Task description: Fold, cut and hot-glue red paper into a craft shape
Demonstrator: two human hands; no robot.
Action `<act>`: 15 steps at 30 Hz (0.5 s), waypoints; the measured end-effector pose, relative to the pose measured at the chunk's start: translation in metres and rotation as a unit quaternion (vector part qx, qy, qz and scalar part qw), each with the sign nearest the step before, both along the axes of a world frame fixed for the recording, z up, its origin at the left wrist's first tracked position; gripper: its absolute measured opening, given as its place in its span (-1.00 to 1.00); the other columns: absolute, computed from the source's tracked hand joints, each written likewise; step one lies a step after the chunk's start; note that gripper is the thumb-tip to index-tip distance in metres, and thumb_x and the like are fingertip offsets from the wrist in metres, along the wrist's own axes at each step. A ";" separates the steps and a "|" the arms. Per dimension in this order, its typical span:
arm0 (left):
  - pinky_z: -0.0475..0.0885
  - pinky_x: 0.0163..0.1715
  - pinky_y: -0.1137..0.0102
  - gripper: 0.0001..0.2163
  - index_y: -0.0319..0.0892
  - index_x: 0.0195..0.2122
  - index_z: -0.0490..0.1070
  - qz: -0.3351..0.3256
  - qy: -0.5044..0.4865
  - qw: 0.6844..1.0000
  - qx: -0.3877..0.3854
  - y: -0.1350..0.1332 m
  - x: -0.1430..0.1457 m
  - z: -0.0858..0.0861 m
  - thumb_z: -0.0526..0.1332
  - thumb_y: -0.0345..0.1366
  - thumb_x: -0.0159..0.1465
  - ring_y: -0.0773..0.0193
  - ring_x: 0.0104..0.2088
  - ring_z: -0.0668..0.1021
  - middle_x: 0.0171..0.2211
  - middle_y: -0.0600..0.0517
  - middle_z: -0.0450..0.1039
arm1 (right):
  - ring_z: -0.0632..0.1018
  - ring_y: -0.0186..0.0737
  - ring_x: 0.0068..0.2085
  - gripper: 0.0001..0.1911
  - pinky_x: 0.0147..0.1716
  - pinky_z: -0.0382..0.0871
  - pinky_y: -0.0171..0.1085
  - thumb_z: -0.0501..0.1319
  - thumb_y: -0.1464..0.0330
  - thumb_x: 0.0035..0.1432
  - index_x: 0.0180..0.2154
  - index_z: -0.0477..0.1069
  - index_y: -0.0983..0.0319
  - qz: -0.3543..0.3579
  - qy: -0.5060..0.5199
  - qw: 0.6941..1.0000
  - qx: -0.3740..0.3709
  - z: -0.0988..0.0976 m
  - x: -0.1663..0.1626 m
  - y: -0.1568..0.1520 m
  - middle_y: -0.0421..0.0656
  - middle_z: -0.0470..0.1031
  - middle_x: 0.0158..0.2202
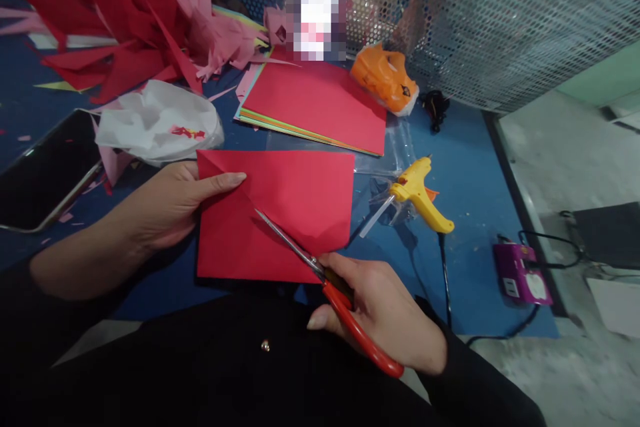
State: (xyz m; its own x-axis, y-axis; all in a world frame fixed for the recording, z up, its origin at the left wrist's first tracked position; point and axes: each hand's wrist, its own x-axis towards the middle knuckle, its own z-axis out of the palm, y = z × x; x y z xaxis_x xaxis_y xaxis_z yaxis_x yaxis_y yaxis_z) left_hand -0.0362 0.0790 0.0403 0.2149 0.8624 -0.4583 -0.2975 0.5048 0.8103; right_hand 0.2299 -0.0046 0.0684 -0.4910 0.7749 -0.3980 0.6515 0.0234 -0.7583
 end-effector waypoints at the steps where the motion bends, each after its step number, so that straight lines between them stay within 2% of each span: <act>1: 0.64 -0.27 0.37 -0.88 -0.18 -0.28 0.61 0.001 0.006 1.000 0.001 0.000 0.001 0.000 0.42 -0.34 0.14 0.17 -0.34 0.69 -0.29 -0.03 0.68 | 0.26 -0.35 -0.49 -0.43 -0.53 0.16 -0.34 0.15 -0.14 0.20 -0.15 0.40 0.24 -0.001 0.003 1.000 -0.008 0.000 0.000 0.000 -0.30 0.31 -0.50; 8: 0.63 -0.26 0.37 -0.82 -0.17 -0.22 0.61 -0.014 0.013 1.000 0.002 -0.002 0.000 -0.001 0.43 -0.31 0.13 0.18 -0.34 0.69 -0.28 -0.04 0.67 | 0.29 -0.34 -0.49 -0.42 -0.50 0.16 -0.31 0.13 -0.18 0.19 -0.23 0.38 0.23 0.005 0.003 1.000 0.011 -0.003 -0.002 0.003 -0.27 0.37 -0.48; 15: 0.62 -0.31 0.37 -0.85 -0.18 -0.34 0.61 -0.032 -0.004 0.999 -0.010 -0.004 0.001 0.000 0.47 -0.28 0.08 0.17 -0.38 0.68 -0.33 -0.06 0.67 | 0.40 -0.31 -0.47 -0.39 -0.49 0.20 -0.30 0.08 -0.19 0.21 -0.19 0.41 0.24 0.017 0.000 1.000 -0.002 0.000 -0.006 0.007 -0.20 0.48 -0.43</act>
